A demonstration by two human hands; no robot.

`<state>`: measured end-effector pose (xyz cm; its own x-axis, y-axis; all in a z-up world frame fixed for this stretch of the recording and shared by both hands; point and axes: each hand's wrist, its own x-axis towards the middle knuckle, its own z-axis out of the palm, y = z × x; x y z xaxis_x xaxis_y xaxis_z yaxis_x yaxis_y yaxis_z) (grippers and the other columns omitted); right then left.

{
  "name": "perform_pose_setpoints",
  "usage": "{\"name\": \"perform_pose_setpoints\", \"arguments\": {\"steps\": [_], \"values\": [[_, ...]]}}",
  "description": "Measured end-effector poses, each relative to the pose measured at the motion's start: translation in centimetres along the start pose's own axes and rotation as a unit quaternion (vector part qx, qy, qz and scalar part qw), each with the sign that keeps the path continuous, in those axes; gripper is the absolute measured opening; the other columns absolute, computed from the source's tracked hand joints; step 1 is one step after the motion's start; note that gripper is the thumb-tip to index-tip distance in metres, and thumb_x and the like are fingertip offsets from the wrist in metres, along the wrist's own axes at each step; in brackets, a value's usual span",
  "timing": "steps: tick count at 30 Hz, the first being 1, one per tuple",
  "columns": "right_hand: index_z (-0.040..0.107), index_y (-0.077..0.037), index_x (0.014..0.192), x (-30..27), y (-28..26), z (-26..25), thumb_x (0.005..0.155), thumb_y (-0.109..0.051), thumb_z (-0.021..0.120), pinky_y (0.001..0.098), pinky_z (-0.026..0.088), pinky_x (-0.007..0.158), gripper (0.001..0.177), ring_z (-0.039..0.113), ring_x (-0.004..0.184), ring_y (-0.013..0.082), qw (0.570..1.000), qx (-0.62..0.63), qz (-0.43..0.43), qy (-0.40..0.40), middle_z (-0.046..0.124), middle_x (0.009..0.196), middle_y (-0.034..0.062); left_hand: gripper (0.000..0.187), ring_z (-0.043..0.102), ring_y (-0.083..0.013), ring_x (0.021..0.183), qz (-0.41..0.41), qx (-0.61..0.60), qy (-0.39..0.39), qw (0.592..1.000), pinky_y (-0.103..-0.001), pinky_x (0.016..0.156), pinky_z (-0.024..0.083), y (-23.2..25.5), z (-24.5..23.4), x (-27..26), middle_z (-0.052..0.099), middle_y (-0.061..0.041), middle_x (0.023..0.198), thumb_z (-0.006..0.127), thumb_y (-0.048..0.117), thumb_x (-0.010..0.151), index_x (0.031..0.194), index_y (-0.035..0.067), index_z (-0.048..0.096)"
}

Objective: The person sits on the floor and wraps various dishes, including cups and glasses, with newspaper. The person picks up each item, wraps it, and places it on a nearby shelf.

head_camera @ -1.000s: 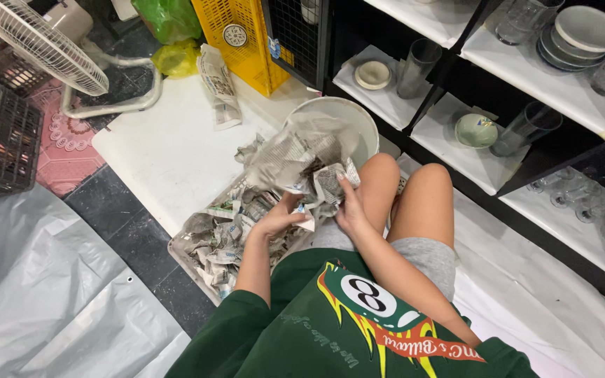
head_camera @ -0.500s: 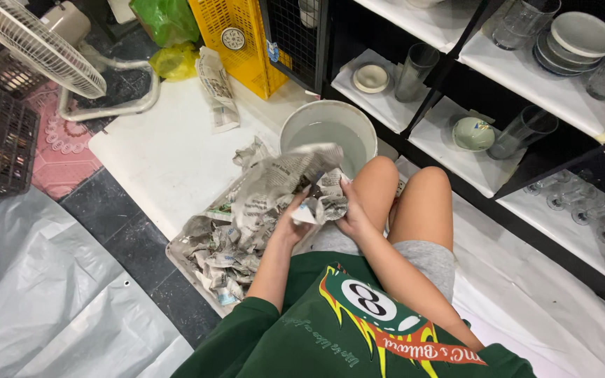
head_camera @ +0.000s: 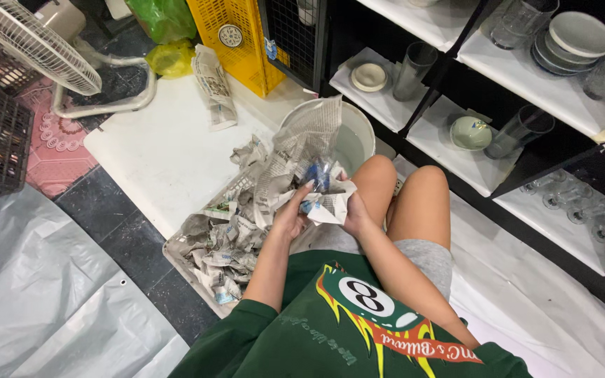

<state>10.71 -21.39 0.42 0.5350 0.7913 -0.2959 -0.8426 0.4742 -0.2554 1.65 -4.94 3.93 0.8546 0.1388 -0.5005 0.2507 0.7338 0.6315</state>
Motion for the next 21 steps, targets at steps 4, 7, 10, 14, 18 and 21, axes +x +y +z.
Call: {"name": "perform_pose_setpoints", "arguments": {"steps": [4,7,10,14,18,21], "values": [[0.057,-0.011,0.14,0.8,1.3,-1.1,0.102,-0.03,0.052,0.0411,0.055,0.103,0.042,0.068,0.117,0.0253,0.987,-0.076,-0.135,0.04,0.066,0.133,0.0101,0.052,0.071,-0.0207,0.075,-0.008,-0.051,0.062,0.997,-0.037,0.062,0.059,-0.1,-1.2,1.6,0.072,-0.008,0.091,0.077,0.044,0.084,0.117,0.005,0.066],[0.054,-0.008,0.146,0.6,1.9,0.1,0.106,-0.016,0.055,0.0305,0.05,0.105,0.041,0.061,0.118,0.0162,0.917,-0.188,-0.338,0.102,0.063,0.135,0.0049,0.056,0.065,-0.0209,0.092,0.206,0.017,0.055,0.977,-0.035,0.077,0.051,-0.2,-2.5,1.4,0.071,-0.012,0.113,0.083,0.031,0.092,0.129,-0.006,0.063],[0.061,-0.006,0.126,-2.6,3.3,3.7,0.106,-0.004,0.059,0.0346,0.056,0.094,0.02,0.067,0.104,0.022,0.575,-0.575,-0.549,0.194,0.066,0.117,0.0102,0.058,0.062,-0.0215,0.121,0.441,0.196,0.138,0.865,-0.035,0.108,0.048,1.1,-3.4,1.0,0.062,-0.012,0.134,0.067,0.029,0.098,0.143,0.0,0.044],[0.06,-0.002,0.129,-3.5,3.5,9.1,0.096,0.001,0.063,0.0343,0.055,0.093,0.034,0.067,0.107,0.0233,0.629,-0.613,-0.469,0.089,0.068,0.118,0.0117,0.07,0.054,-0.0226,0.126,0.436,0.162,0.172,0.868,-0.037,0.109,0.042,0.7,-0.6,-0.4,0.052,-0.013,0.14,0.068,0.018,0.091,0.148,0.002,0.032],[0.047,-0.002,0.141,-3.9,2.8,10.0,0.093,-0.014,0.061,0.0371,0.05,0.102,0.051,0.062,0.119,0.0263,0.844,-0.446,-0.296,0.023,0.063,0.13,0.0133,0.069,0.054,-0.0245,0.124,0.474,0.263,0.183,0.82,-0.038,0.109,0.041,-0.4,1.1,-2.4,0.053,-0.015,0.135,0.073,0.016,0.087,0.145,0.001,0.037],[0.045,-0.008,0.146,-4.6,1.3,9.8,0.096,-0.025,0.055,0.0401,0.048,0.107,0.054,0.059,0.126,0.0278,0.957,-0.234,-0.166,-0.05,0.059,0.138,0.0141,0.061,0.057,-0.0246,0.123,0.449,0.272,0.113,0.844,-0.038,0.109,0.045,-0.5,1.7,-3.0,0.057,-0.016,0.133,0.07,0.015,0.09,0.143,0.003,0.042]]}}
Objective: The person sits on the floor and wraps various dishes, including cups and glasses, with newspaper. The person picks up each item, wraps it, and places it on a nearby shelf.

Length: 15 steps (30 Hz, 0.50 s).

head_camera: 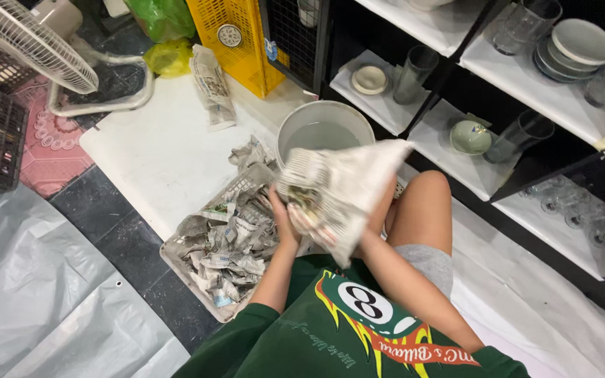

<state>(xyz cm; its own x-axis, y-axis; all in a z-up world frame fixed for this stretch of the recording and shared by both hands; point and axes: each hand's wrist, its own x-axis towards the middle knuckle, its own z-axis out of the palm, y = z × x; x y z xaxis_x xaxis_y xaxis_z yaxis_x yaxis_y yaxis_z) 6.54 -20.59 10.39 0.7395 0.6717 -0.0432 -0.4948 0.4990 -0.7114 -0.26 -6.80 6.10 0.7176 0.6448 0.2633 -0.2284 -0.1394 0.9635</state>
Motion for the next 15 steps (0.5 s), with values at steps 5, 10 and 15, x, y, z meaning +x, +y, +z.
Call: {"name": "perform_pose_setpoints", "arguments": {"steps": [5,10,15], "values": [[0.038,-0.015,0.145,0.3,0.2,-2.0,0.094,-0.026,0.059,0.0458,0.049,0.103,0.057,0.06,0.122,0.0318,0.988,0.131,0.086,-0.004,0.061,0.133,0.0151,0.051,0.062,-0.0241,0.123,-0.106,-0.124,-0.093,0.982,-0.036,0.103,0.054,-1.0,0.1,-0.4,0.059,-0.015,0.138,0.056,0.017,0.1,0.146,0.007,0.039],[0.032,-0.022,0.145,3.0,2.2,-2.8,0.091,-0.027,0.063,0.0515,0.05,0.098,0.062,0.062,0.119,0.0357,0.989,0.044,0.115,0.082,0.062,0.127,0.016,0.055,0.057,-0.0266,0.134,-0.099,-0.141,0.058,0.983,-0.037,0.111,0.052,-2.5,-2.5,2.2,0.05,-0.015,0.151,0.039,0.033,0.108,0.156,0.007,0.038],[0.025,-0.03,0.144,2.1,2.5,-2.4,0.089,-0.028,0.066,0.0572,0.052,0.094,0.069,0.063,0.115,0.0396,0.967,-0.111,0.169,0.154,0.064,0.121,0.017,0.083,0.024,-0.0372,0.152,0.048,0.21,0.206,0.955,-0.052,0.125,0.021,-2.6,-9.2,5.0,0.018,-0.021,0.165,0.062,0.024,0.101,0.161,0.009,0.006]]}}
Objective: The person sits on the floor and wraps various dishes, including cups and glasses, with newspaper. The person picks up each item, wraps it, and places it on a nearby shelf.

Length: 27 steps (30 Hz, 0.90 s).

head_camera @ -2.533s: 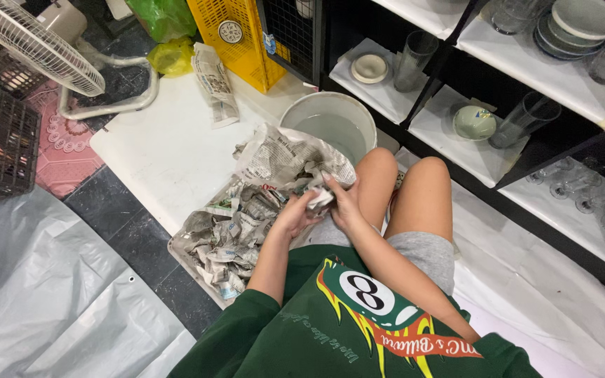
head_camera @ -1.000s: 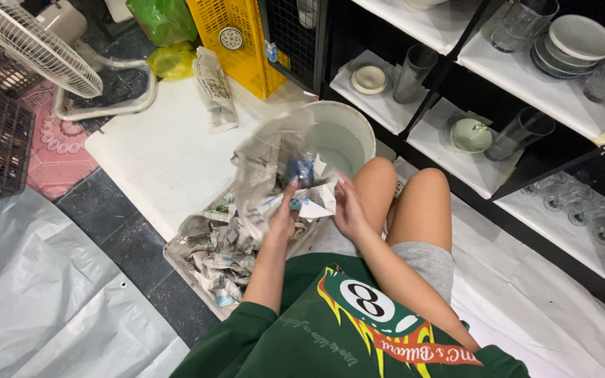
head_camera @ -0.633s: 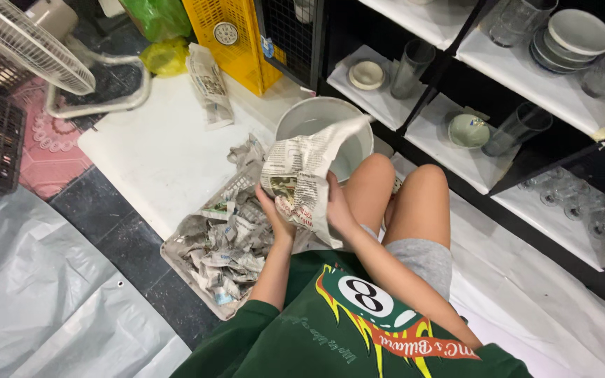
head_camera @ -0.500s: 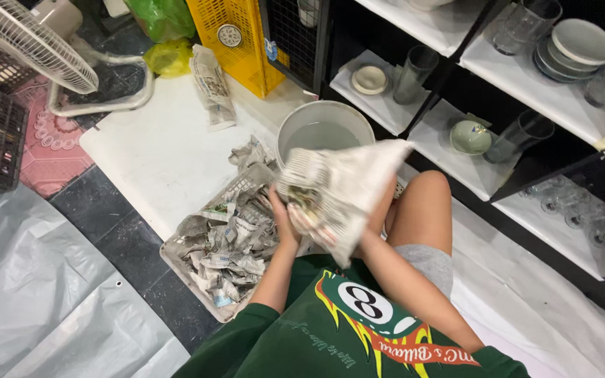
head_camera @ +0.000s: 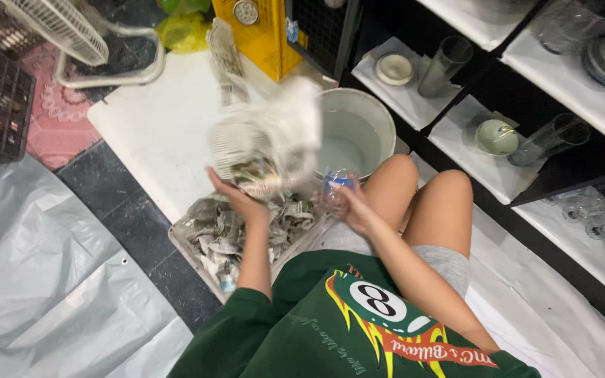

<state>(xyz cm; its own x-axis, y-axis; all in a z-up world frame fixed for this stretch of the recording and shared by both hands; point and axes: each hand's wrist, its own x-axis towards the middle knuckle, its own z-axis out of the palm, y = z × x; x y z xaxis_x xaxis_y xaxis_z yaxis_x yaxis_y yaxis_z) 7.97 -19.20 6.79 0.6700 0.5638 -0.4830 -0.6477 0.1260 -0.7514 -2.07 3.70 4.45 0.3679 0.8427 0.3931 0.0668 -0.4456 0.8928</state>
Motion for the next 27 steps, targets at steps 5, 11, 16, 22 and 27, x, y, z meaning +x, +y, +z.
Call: {"name": "perform_pose_setpoints", "arguments": {"steps": [5,11,16,22,27], "values": [[0.029,-0.026,0.144,-0.8,-1.1,-0.2,0.089,-0.028,0.071,0.0523,0.055,0.099,0.069,0.071,0.108,0.035,0.994,0.081,-0.023,-0.076,0.069,0.116,0.0193,0.086,0.031,-0.0263,0.161,0.144,0.455,-0.127,0.869,-0.066,0.131,0.008,-10.4,-5.4,0.5,0.028,-0.01,0.172,0.049,-0.008,0.092,0.164,0.031,0.021],[0.027,-0.027,0.146,-0.8,-0.7,0.7,0.088,-0.021,0.072,0.0518,0.054,0.1,0.074,0.069,0.111,0.0361,0.998,0.045,-0.026,-0.043,0.067,0.12,0.0143,0.073,0.014,-0.033,0.158,0.182,0.607,-0.492,0.597,-0.067,0.123,0.004,-19.1,-11.3,-6.8,0.008,-0.006,0.173,0.054,0.005,0.095,0.157,0.035,0.03],[0.026,-0.031,0.148,-0.9,-0.8,0.8,0.084,-0.023,0.072,0.0503,0.053,0.099,0.08,0.068,0.113,0.0355,0.998,0.026,-0.024,-0.044,0.067,0.123,0.0147,0.078,0.01,-0.0307,0.158,-0.019,0.606,-0.602,0.52,-0.066,0.124,0.002,-19.6,-11.3,-8.5,0.004,-0.003,0.174,0.059,0.024,0.099,0.165,0.036,0.019],[0.038,-0.01,0.145,-0.3,0.0,-0.7,0.092,-0.025,0.072,0.0524,0.053,0.107,0.065,0.066,0.122,0.0382,0.992,0.071,-0.055,-0.084,0.065,0.131,0.023,0.1,0.006,-0.0352,0.16,-0.258,0.429,-0.632,0.592,-0.062,0.125,-0.003,-19.6,-9.2,-5.4,0.006,-0.006,0.174,0.069,0.069,0.08,0.163,0.031,0.029],[0.04,-0.013,0.144,-0.7,0.1,-1.4,0.091,-0.026,0.072,0.0517,0.051,0.107,0.063,0.065,0.123,0.0378,0.984,0.114,-0.076,-0.115,0.064,0.134,0.0214,0.095,0.013,-0.0381,0.159,-0.205,0.454,-0.591,0.634,-0.069,0.123,-0.006,-18.2,-9.5,-7.4,0.012,-0.01,0.174,0.052,0.078,0.083,0.162,0.029,0.031]]}}
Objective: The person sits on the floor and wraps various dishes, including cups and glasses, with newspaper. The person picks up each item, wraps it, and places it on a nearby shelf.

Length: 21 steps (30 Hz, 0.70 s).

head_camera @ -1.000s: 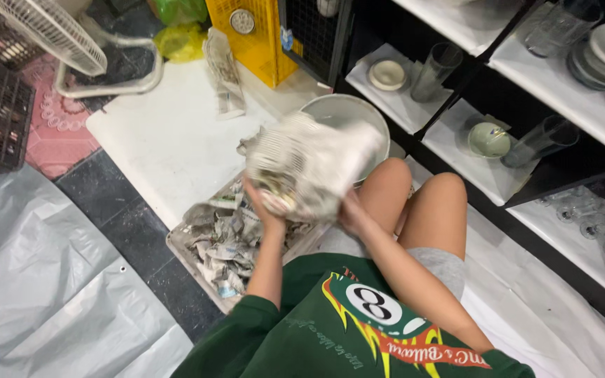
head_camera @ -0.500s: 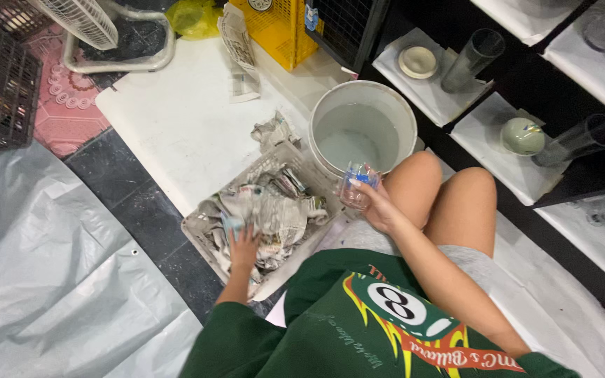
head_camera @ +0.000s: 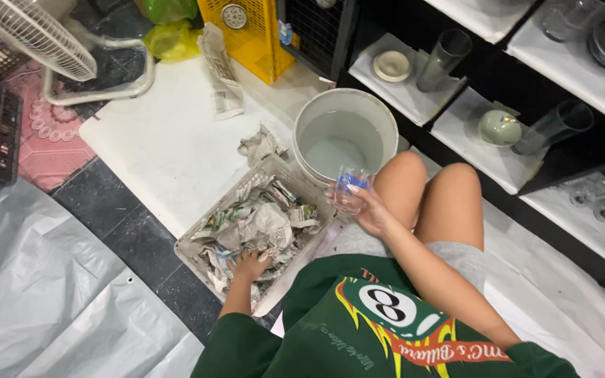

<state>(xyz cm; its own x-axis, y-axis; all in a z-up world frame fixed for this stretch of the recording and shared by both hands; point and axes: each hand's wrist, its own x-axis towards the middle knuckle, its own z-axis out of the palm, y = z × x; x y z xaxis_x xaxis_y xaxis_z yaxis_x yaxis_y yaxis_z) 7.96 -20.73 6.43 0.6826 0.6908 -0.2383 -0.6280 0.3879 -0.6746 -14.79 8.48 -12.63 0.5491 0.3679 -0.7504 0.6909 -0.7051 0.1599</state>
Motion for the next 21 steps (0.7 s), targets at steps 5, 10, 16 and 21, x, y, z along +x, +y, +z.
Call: {"name": "perform_pose_setpoints", "arguments": {"steps": [5,10,16,21], "values": [[0.039,-0.016,0.145,-0.6,0.2,0.0,0.091,-0.03,0.072,0.0518,0.051,0.106,0.065,0.064,0.122,0.0383,1.0,0.004,-0.019,-0.005,0.062,0.135,0.0196,0.114,0.02,-0.0389,0.154,-0.038,0.169,0.067,0.983,-0.069,0.118,-0.007,3.6,-0.8,-3.0,0.017,-0.011,0.17,0.065,0.076,0.079,0.166,0.021,0.015],[0.046,-0.008,0.145,-1.5,-0.5,-0.7,0.094,-0.036,0.07,0.0508,0.052,0.107,0.063,0.065,0.124,0.0353,0.999,0.008,-0.043,-0.031,0.063,0.136,0.0183,0.101,0.038,-0.0351,0.148,0.009,0.13,0.041,0.991,-0.073,0.118,0.002,8.7,-5.9,-7.4,0.043,-0.015,0.159,0.068,0.072,0.081,0.158,0.015,0.036],[0.05,-0.007,0.14,-4.7,-2.8,-0.8,0.095,-0.037,0.069,0.0504,0.055,0.099,0.057,0.068,0.114,0.0316,0.997,0.01,-0.07,-0.034,0.065,0.128,0.0159,0.057,0.055,-0.0285,0.136,0.311,-0.166,0.164,0.921,-0.058,0.118,0.026,16.6,-11.1,-11.6,0.06,-0.011,0.144,0.051,0.049,0.098,0.143,0.013,0.054],[0.037,-0.016,0.147,-7.4,-4.3,-0.6,0.091,-0.024,0.073,0.0441,0.054,0.1,0.068,0.064,0.117,0.0242,0.985,-0.056,-0.16,0.043,0.061,0.131,0.0115,0.048,0.048,-0.0255,0.144,0.561,-0.365,0.04,0.742,-0.035,0.121,0.034,25.1,-13.4,-15.7,0.055,-0.016,0.15,0.047,0.029,0.11,0.149,0.002,0.048]]}}
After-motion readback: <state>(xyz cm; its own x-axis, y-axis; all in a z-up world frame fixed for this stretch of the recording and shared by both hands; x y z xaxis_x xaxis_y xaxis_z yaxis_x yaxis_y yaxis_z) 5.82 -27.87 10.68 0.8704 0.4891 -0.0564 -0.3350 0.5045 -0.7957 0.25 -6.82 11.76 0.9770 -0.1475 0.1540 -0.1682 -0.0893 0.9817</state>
